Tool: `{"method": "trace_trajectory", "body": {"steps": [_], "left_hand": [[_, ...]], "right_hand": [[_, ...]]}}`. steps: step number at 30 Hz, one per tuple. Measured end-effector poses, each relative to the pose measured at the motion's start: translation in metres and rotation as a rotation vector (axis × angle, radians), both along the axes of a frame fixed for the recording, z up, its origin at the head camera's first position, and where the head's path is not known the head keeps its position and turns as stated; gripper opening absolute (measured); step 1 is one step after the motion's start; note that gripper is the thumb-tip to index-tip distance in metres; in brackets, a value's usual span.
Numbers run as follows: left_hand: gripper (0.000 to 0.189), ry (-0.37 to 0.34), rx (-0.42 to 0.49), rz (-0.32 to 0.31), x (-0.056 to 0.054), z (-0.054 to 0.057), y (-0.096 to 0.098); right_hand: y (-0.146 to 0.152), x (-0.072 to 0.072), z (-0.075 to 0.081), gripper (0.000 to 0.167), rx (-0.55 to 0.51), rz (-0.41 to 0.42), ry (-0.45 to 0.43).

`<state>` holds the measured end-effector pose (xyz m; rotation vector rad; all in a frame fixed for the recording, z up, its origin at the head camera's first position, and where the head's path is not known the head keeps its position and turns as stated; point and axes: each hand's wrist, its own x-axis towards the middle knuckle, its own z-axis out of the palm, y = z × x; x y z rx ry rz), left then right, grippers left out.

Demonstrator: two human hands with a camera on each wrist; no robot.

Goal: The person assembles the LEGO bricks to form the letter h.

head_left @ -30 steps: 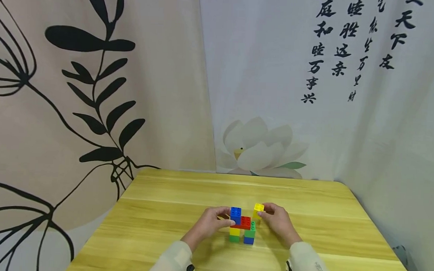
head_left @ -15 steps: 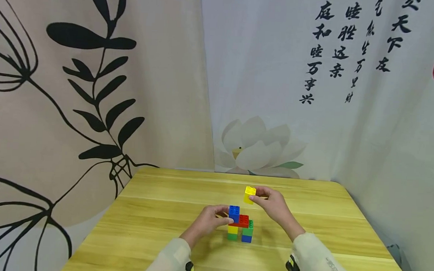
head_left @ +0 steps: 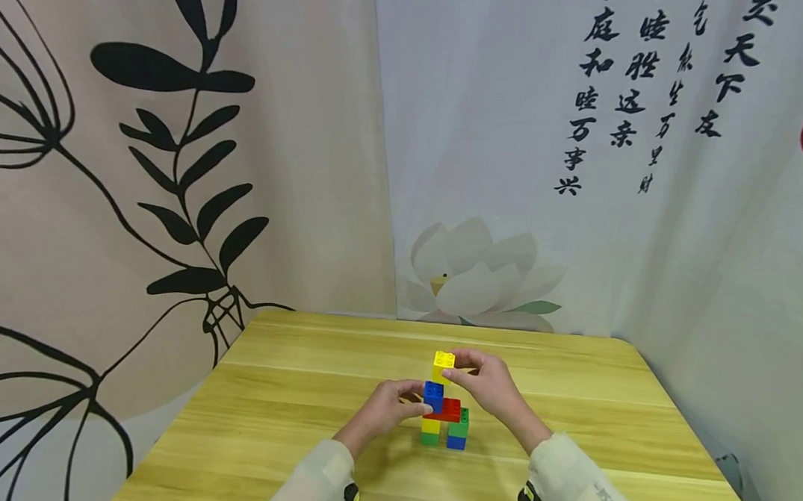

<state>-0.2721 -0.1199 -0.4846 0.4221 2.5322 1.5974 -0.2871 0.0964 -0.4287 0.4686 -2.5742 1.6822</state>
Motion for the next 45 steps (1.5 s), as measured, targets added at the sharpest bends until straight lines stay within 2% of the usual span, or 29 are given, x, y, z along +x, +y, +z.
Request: {"method": "trace_trajectory", "body": {"steps": [9, 21, 29, 37, 45], "left_hand": [[0.030, 0.009, -0.014, -0.002, -0.002, -0.002, 0.000], [0.032, 0.002, -0.025, 0.003, -0.002, -0.003, 0.001], [0.031, -0.002, 0.003, 0.023, -0.002, -0.005, 0.003], [0.028, 0.012, 0.010, 0.016, 0.000, -0.005, 0.004], [0.030, 0.002, 0.006, 0.018, 0.001, -0.002, 0.003]], "right_hand": [[-0.006, 0.001, -0.011, 0.041, 0.063, 0.028, 0.005], [-0.006, 0.001, -0.012, 0.038, 0.127, 0.070, 0.037], [-0.003, 0.001, -0.014, 0.035, 0.130, 0.104, 0.061], [-0.001, 0.003, -0.018, 0.036, 0.122, 0.092, 0.090], [-0.002, 0.005, -0.021, 0.041, 0.088, 0.072, 0.062]]}}
